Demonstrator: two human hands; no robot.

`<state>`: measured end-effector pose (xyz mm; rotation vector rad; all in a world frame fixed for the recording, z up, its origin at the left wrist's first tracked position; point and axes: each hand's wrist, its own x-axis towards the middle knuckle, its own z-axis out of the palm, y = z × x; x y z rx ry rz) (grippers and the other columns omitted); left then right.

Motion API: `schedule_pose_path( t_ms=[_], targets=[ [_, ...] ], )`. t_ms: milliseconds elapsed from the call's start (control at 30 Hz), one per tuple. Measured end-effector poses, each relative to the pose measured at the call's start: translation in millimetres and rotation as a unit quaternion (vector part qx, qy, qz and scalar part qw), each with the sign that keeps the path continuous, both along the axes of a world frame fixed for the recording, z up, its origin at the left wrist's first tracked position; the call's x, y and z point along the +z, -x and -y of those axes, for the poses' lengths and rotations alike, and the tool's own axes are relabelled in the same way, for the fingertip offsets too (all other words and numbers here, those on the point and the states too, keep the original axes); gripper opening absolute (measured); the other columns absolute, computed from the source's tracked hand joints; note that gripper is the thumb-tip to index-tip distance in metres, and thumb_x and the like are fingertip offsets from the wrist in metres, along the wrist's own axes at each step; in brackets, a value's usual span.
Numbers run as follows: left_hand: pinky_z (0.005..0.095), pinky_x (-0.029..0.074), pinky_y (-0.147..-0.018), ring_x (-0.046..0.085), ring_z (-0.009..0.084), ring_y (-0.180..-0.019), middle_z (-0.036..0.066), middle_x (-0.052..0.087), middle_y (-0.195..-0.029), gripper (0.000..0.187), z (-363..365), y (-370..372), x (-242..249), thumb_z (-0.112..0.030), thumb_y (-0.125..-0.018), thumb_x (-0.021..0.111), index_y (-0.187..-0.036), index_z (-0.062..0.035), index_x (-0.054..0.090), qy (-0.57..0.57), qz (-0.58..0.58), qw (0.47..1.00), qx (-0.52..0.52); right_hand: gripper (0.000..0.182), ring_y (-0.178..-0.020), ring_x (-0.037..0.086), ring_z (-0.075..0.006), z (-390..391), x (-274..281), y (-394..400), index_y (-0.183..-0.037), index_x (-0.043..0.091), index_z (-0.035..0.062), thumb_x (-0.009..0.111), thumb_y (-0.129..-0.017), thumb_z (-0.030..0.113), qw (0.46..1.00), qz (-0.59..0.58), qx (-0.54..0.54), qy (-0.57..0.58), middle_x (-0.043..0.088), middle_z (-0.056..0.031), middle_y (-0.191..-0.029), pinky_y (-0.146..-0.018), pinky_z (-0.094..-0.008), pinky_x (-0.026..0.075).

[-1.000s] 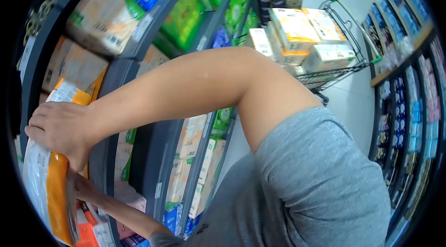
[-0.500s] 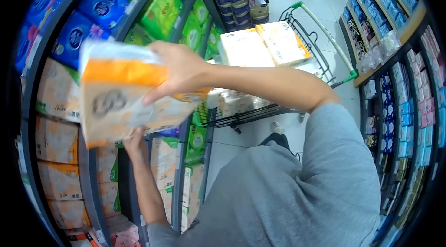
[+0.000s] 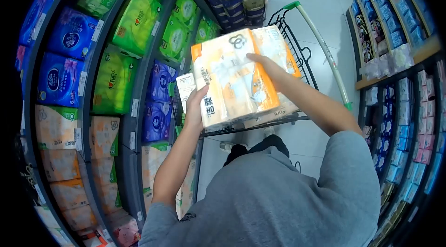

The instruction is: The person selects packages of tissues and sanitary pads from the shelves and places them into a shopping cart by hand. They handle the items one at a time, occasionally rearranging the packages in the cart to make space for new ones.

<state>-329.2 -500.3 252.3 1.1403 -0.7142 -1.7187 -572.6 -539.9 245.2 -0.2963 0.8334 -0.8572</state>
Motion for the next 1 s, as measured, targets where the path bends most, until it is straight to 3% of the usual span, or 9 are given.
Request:
schedule_pose_path(
  t_ms=[200,267,333,400,567,633,733,900,1000],
  targets=[
    [0.0284,0.051,-0.078,0.062,0.0192,-0.094,0.018,0.059,-0.111,0.054,56.5,66.8,8.8,-0.018,-0.086,0.062,-0.129,0.0062,0.040,0.054,0.040,0.997,-0.036,0.057,-0.083,0.067,-0.0224,34.8,9.5,72.4,-0.125,0.042,-0.0045,0.056,-0.088,0.037,0.991,-0.094,-0.032,0.085,0.063,-0.0173,-0.105,-0.072,-0.0318,0.057],
    [0.0277,0.047,-0.082,0.060,0.0181,-0.097,0.016,0.058,-0.113,0.055,71.9,81.7,-15.6,-0.025,-0.087,0.062,-0.128,0.0059,0.042,0.086,0.099,0.985,-0.110,0.058,-0.092,0.064,-0.0258,40.2,-7.6,96.3,-0.118,0.051,-0.0043,0.055,-0.086,0.044,0.987,-0.144,-0.026,0.071,0.062,-0.0190,-0.106,-0.079,-0.0359,0.052],
    [0.0324,0.045,-0.088,0.057,0.0215,-0.103,0.020,0.056,-0.119,0.067,65.3,90.6,-43.9,-0.034,-0.086,0.063,-0.134,0.0056,0.038,0.024,0.146,0.972,-0.185,0.061,-0.090,0.064,-0.0316,51.7,-28.0,115.5,-0.108,0.058,-0.0064,0.059,-0.082,0.049,0.760,-0.645,0.035,0.076,0.063,-0.0225,-0.098,-0.079,-0.0388,0.051],
    [0.0340,0.042,-0.095,0.052,0.0257,-0.114,0.023,0.049,-0.128,0.076,46.1,96.5,-76.1,-0.039,-0.085,0.063,-0.137,0.0060,0.032,0.094,0.301,0.920,-0.231,0.061,-0.087,0.063,-0.0365,27.6,-38.6,102.9,-0.101,0.062,-0.0079,0.064,-0.078,0.048,0.639,-0.751,-0.046,0.164,0.063,-0.0248,-0.093,-0.078,-0.0418,0.049],
    [0.0341,0.040,-0.098,0.047,0.0299,-0.122,0.025,0.042,-0.135,0.080,0.2,95.5,-102.0,-0.034,-0.084,0.067,-0.140,0.0052,0.026,0.081,0.257,0.932,-0.244,0.046,-0.103,0.053,-0.0394,3.0,-87.6,87.2,-0.101,0.058,-0.0056,0.068,-0.075,0.031,0.613,-0.753,-0.071,0.227,0.056,-0.0251,-0.107,-0.086,-0.0447,0.043],
    [0.0329,0.040,-0.099,0.044,0.0308,-0.124,0.025,0.038,-0.138,0.079,0.9,93.5,-116.2,-0.024,-0.083,0.069,-0.141,0.0044,0.023,0.074,0.205,0.948,-0.232,0.042,-0.111,0.045,-0.0423,-5.7,-94.9,72.2,-0.101,0.057,-0.0031,0.068,-0.074,0.026,0.505,-0.789,-0.158,0.311,0.051,-0.0253,-0.113,-0.091,-0.0493,0.036],
    [0.0323,0.040,-0.099,0.046,0.0287,-0.123,0.026,0.038,-0.137,0.083,1.8,93.7,-105.7,-0.022,-0.083,0.069,-0.142,0.0055,0.018,0.058,0.216,0.947,-0.232,0.042,-0.113,0.043,-0.0441,-16.1,-82.6,42.4,-0.102,0.057,-0.0017,0.068,-0.073,0.026,0.452,-0.776,-0.182,0.401,0.050,-0.0256,-0.116,-0.093,-0.0532,0.033],
    [0.0311,0.042,-0.097,0.049,0.0268,-0.120,0.025,0.035,-0.140,0.079,0.4,102.2,-113.2,-0.006,-0.083,0.064,-0.143,0.0040,0.014,0.080,0.107,0.967,-0.217,0.065,-0.130,0.030,-0.0395,-29.2,-81.7,5.8,-0.125,0.050,0.0033,0.067,-0.073,0.037,0.528,-0.759,-0.058,0.376,0.040,-0.0236,-0.135,-0.105,-0.0601,0.018],
    [0.0299,0.043,-0.095,0.051,0.0230,-0.116,0.021,0.035,-0.141,0.079,6.0,98.6,-128.7,0.002,-0.083,0.060,-0.144,0.0025,0.011,0.073,0.071,0.969,-0.226,0.064,-0.130,0.032,-0.0371,-14.4,-88.4,7.7,-0.126,0.050,0.0041,0.066,-0.072,0.036,0.481,-0.784,-0.079,0.385,0.040,-0.0217,-0.136,-0.105,-0.0581,0.019]
  ],
)
